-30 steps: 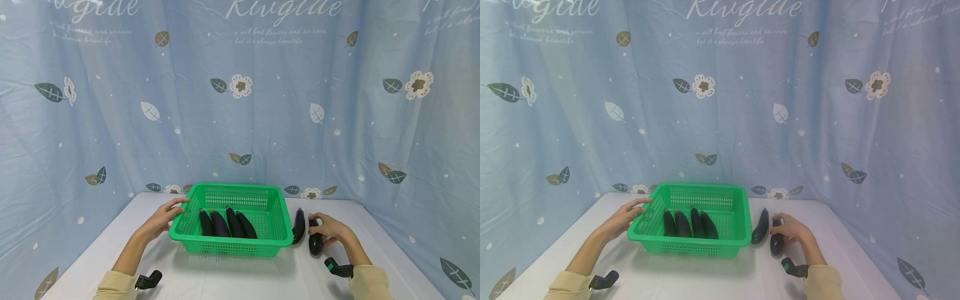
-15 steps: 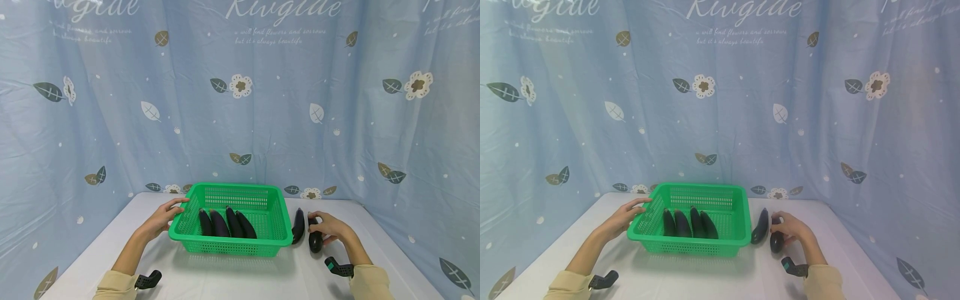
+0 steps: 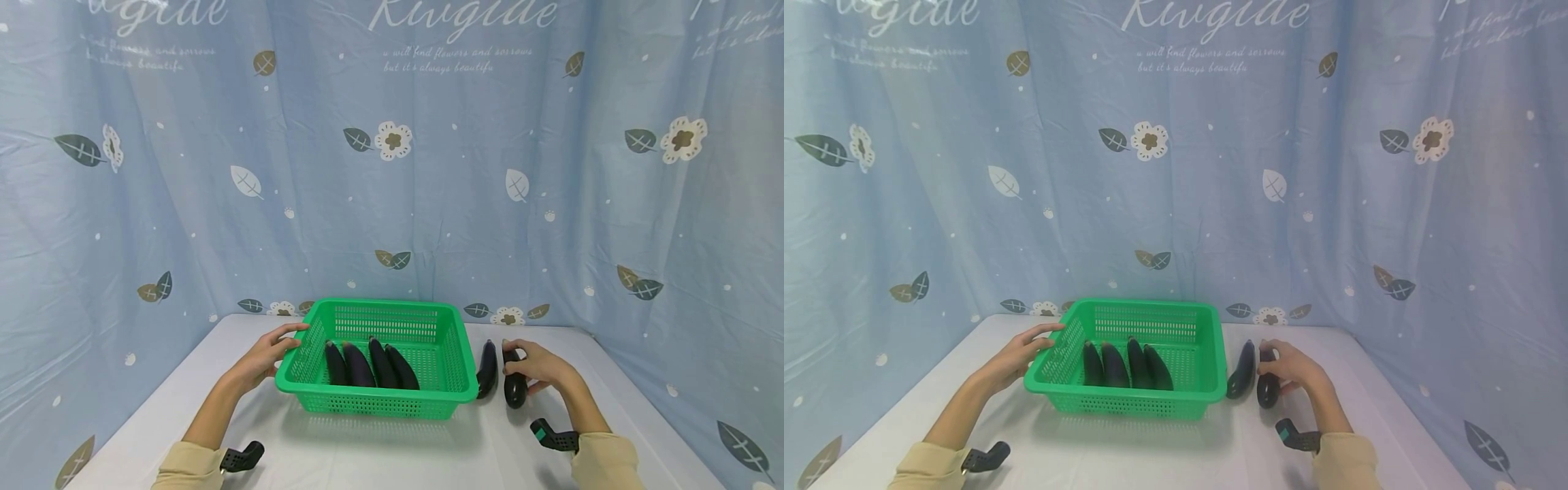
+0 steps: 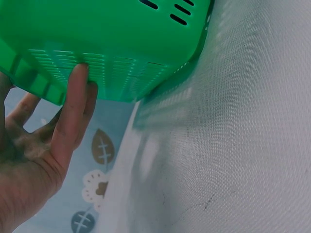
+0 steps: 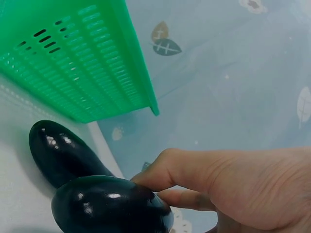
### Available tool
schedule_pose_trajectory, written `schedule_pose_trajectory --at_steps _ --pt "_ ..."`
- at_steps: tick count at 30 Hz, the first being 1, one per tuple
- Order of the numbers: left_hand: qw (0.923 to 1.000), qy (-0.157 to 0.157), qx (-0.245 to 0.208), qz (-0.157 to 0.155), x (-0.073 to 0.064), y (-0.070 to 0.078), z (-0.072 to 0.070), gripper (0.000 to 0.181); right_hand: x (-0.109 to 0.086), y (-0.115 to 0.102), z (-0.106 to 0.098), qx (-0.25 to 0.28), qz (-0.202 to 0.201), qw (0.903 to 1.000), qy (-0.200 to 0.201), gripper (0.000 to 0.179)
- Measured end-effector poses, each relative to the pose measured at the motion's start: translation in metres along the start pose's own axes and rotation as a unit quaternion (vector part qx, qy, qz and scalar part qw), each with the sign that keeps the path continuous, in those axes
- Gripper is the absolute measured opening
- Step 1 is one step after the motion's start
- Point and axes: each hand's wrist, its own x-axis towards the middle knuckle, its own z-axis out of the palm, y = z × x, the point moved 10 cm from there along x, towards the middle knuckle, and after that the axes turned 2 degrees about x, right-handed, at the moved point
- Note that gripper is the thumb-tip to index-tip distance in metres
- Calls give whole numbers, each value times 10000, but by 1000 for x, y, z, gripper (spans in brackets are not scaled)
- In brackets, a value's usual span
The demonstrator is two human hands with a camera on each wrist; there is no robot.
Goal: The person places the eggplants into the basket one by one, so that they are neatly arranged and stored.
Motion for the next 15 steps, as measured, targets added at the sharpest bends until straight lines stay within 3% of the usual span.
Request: schedule_pose_trajectory --at_steps 15 --pt "10000 18 8 -4 0 0 0 54 -11 -22 -4 -34 -156 9999 -22 61"
